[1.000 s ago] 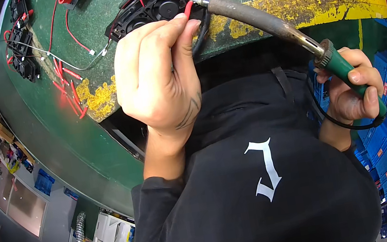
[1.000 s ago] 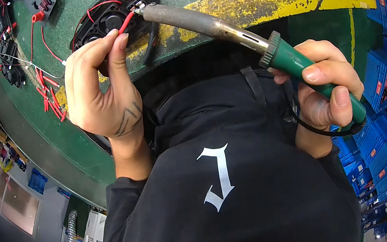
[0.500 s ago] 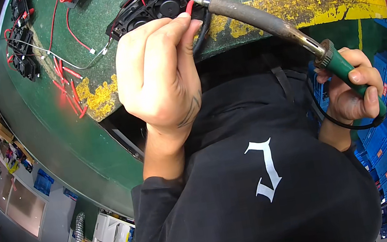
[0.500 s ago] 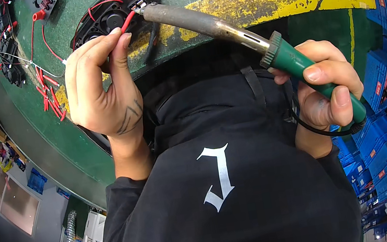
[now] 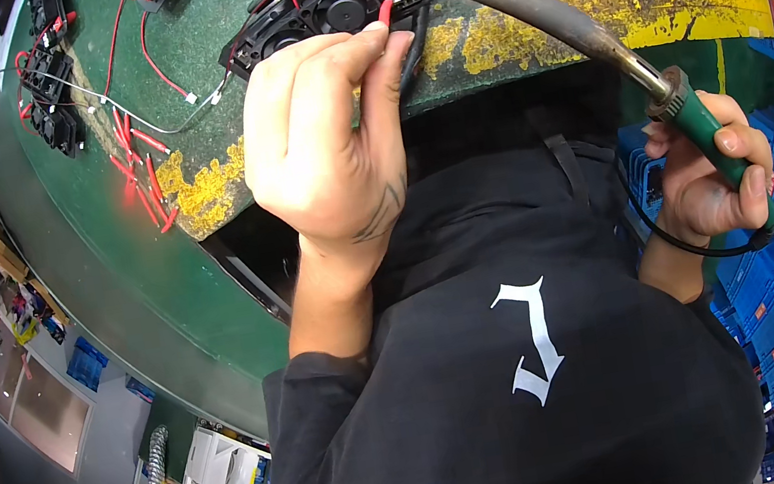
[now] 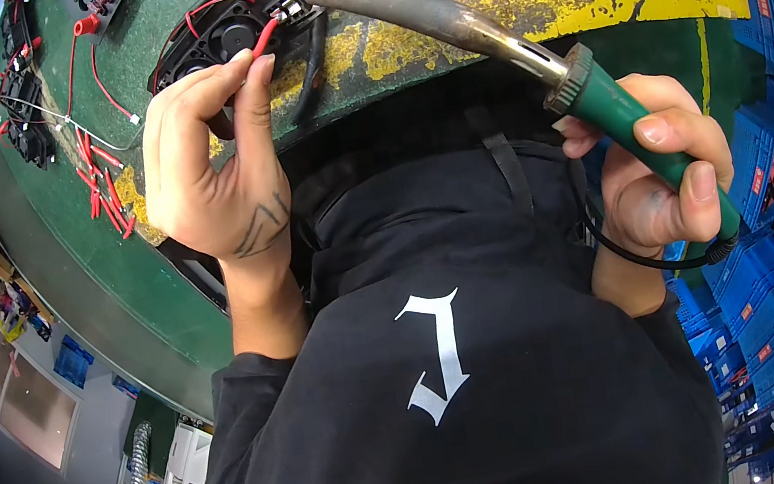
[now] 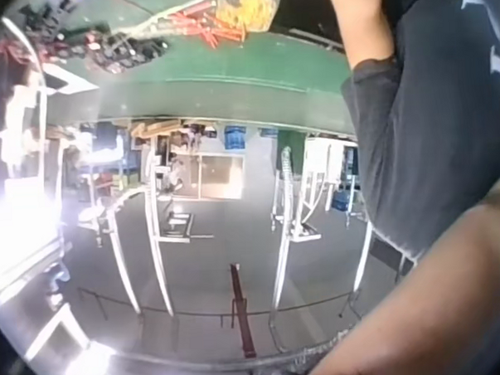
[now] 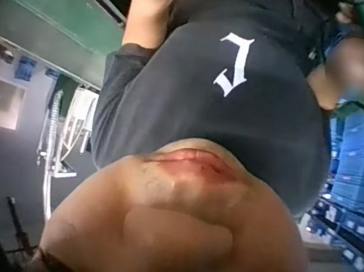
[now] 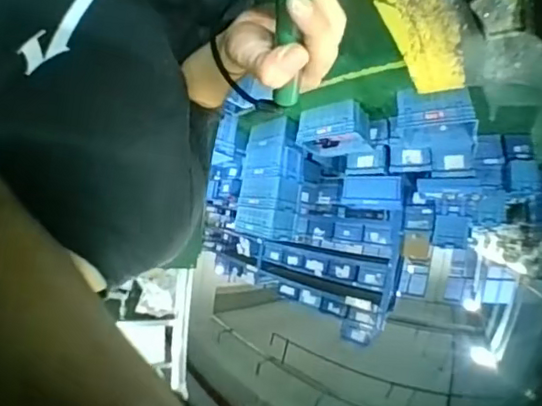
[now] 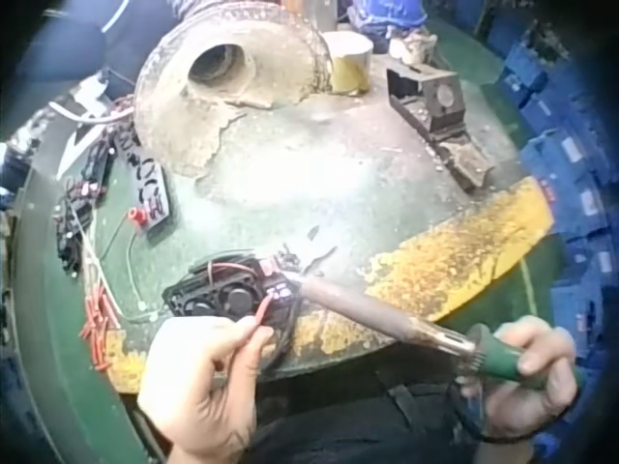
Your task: Soldering wires to small cooling fans on an assembly workbench.
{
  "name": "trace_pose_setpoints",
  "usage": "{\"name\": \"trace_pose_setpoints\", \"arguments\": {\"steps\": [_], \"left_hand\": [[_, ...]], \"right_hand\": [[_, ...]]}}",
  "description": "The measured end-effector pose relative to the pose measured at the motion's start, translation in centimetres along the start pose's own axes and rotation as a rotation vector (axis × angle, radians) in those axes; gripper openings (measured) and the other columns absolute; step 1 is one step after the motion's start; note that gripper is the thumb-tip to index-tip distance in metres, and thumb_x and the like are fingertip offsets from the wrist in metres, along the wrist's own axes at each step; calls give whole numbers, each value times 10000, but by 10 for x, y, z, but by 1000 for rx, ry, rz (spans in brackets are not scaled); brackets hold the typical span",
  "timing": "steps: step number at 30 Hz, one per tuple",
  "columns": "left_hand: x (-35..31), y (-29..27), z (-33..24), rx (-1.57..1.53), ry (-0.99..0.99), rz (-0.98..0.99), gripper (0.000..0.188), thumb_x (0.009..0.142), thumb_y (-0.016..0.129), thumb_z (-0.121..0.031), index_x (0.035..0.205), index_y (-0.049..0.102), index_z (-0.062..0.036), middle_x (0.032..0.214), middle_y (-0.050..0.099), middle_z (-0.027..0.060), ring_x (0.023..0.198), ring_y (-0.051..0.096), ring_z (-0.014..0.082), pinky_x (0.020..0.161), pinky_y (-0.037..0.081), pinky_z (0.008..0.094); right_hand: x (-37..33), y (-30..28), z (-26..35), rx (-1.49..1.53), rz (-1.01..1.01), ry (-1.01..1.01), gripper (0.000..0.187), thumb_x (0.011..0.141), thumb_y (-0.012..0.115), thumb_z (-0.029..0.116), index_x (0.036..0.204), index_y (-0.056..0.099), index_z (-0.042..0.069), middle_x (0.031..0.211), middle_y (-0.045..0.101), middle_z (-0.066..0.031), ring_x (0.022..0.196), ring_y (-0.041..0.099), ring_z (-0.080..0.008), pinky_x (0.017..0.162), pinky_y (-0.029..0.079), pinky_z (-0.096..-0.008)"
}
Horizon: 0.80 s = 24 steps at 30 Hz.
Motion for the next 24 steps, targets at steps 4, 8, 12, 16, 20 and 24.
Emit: {"name": "trace_pose_setpoints", "arguments": {"steps": [4, 8, 12, 16, 20, 24], "left_hand": [[1, -2, 5, -52, 3, -10, 127, 761, 798, 35, 836, 695, 32, 775, 680, 88, 671, 611, 144, 619, 491, 235], [9, -1, 2, -69, -49, 6, 163, 705, 808, 31, 817, 692, 9, 742, 657, 94, 642, 620, 202, 604, 506, 283], [12, 0, 7, -80, -127, 32, 118, 776, 789, -5, 851, 701, 14, 763, 663, 66, 645, 596, 131, 616, 481, 233], [14, -1, 12, -55, -182, 53, 99, 831, 776, -52, 878, 714, 10, 781, 673, 26, 670, 575, 69, 632, 461, 196], [12, -2, 14, -91, -174, 5, 110, 796, 788, -38, 855, 700, -9, 744, 631, 55, 620, 573, 125, 591, 466, 232], [14, -8, 15, -116, -190, -58, 111, 805, 788, -50, 865, 703, -11, 743, 630, 39, 615, 555, 100, 583, 453, 220]], "right_hand": [[0, 1, 3, -9, 7, -16, 458, 944, 387, 438, 1131, 639, 104, 1073, 614, -337, 725, 635, -367, 542, 528, -367], [-1, 3, 10, -20, -12, -98, 459, 979, 356, 392, 1125, 604, 36, 957, 620, -306, 669, 643, -348, 520, 532, -364], [-4, 1, 14, -24, -50, -111, 460, 975, 354, 393, 1116, 609, 38, 936, 622, -302, 660, 640, -346, 512, 526, -361], [-9, -4, 19, -32, -77, -126, 456, 966, 363, 393, 1107, 614, 40, 925, 621, -298, 656, 638, -346, 508, 521, -365], [-14, -9, 23, -39, -105, -144, 455, 950, 378, 396, 1089, 623, 38, 918, 620, -295, 646, 634, -346, 507, 518, -370], [-20, -12, 31, -51, -128, -166, 458, 944, 383, 398, 1076, 627, 34, 918, 620, -294, 647, 637, -345, 508, 521, -371]]}}
Point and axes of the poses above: each hand's wrist, its own x-axis towards the middle knuckle, its own y-axis out of the palm, z = x × y, the point moved 10 cm from there along x, towards the middle knuckle
